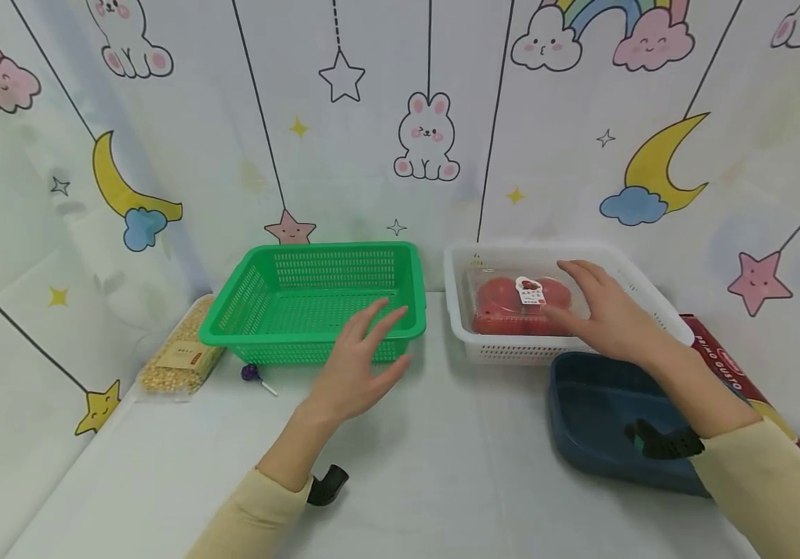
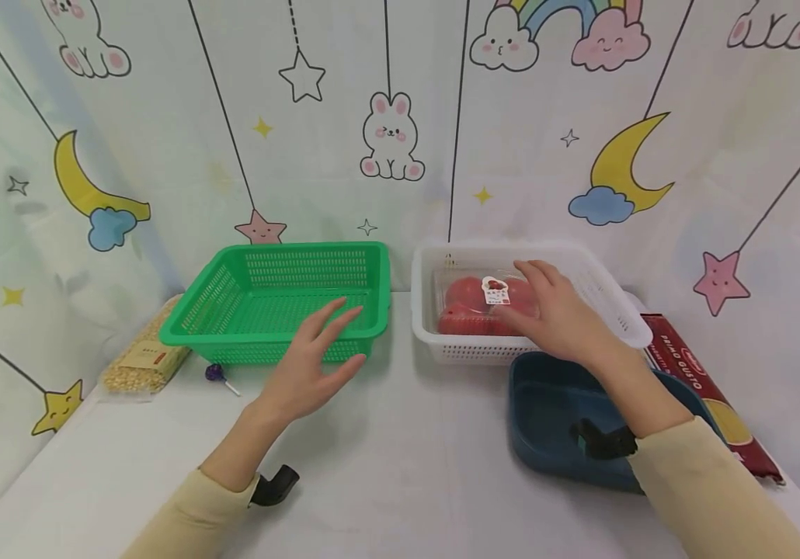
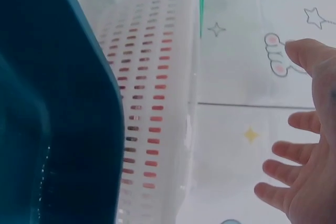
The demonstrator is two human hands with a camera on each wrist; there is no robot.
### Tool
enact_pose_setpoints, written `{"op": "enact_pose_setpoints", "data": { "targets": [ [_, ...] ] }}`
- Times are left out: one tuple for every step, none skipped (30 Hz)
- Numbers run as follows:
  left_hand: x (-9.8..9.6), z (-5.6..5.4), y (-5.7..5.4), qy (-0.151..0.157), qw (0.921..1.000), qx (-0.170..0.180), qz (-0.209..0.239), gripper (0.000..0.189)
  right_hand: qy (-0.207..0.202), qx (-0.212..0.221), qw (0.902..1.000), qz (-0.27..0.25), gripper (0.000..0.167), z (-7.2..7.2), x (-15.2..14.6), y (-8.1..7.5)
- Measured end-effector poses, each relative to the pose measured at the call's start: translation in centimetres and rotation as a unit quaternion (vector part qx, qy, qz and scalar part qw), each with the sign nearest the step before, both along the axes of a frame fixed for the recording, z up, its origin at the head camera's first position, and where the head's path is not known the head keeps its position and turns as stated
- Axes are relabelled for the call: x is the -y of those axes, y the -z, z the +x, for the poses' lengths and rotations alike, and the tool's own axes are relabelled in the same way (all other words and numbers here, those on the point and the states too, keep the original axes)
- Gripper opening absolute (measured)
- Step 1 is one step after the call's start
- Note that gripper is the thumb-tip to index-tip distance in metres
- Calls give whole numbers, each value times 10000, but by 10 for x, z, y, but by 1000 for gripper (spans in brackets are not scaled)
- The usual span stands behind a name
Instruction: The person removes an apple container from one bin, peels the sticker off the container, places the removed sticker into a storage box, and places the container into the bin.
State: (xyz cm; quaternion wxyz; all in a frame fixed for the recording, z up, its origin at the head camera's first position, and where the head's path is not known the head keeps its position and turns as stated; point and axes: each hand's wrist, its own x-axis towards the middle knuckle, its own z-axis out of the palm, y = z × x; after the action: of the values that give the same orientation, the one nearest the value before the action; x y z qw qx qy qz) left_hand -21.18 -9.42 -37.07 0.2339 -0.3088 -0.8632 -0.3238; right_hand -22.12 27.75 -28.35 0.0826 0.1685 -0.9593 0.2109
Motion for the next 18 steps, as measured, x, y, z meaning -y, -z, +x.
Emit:
{"op": "enact_pose_setpoints", "data": {
  "targets": [
    [-3,0,0,9,10000,42,33,60,22,5,10000,-17,86,-1,0,-1],
    [-7,0,0,30,9999,69,78,59,36,7,10000,-36,86,-3,-1,-1],
    [-10,0,-1,51,9999,98,131,59,54,21,10000,-51,86,-5,-1,-2],
    [-13,0,-1,60,9997,134,177,59,81,53,9999,-66,87,-6,-1,-3],
    [-15,-1,-1,74,9996,165,231,59,109,96,9999,-84,87,-8,-2,-3],
    [-18,-1,-1,92,9993,194,291,59,148,140,9998,-89,88,-10,-2,-4],
    [-21,-1,-1,115,9990,219,361,59,181,188,9996,-94,88,-12,-2,-4],
    [-23,-2,-1,123,9987,250,431,58,221,236,9994,-76,88,-13,-2,-5],
    [-25,-2,-1,129,9983,285,502,58,257,281,9992,-70,88,-15,-3,-5],
    [-28,-3,-1,131,9979,312,556,58,295,318,9990,-70,88,-17,-3,-6],
    [-30,-3,-1,138,9974,347,617,57,333,354,9988,-69,88,-19,-4,-6],
    [-33,-4,-1,148,9969,365,674,57,370,381,9986,-73,88,-20,-5,-7],
    [-35,-4,0,153,9966,391,715,57,389,404,9984,-90,89,-22,-6,-7],
    [-38,-4,0,162,9962,418,741,57,425,427,9981,-95,89,-24,-8,-7],
    [-40,-4,0,176,9960,432,756,57,464,461,9978,-115,90,-25,-10,-7],
    [-43,-4,-1,193,9958,455,767,57,503,496,9974,-138,91,-27,-12,-7],
    [-45,-4,-1,213,9956,471,785,57,539,531,9970,-151,91,-28,-14,-7],
    [-48,-5,-1,231,9954,472,797,58,558,549,9968,-158,92,-30,-15,-7]
  ]
}}
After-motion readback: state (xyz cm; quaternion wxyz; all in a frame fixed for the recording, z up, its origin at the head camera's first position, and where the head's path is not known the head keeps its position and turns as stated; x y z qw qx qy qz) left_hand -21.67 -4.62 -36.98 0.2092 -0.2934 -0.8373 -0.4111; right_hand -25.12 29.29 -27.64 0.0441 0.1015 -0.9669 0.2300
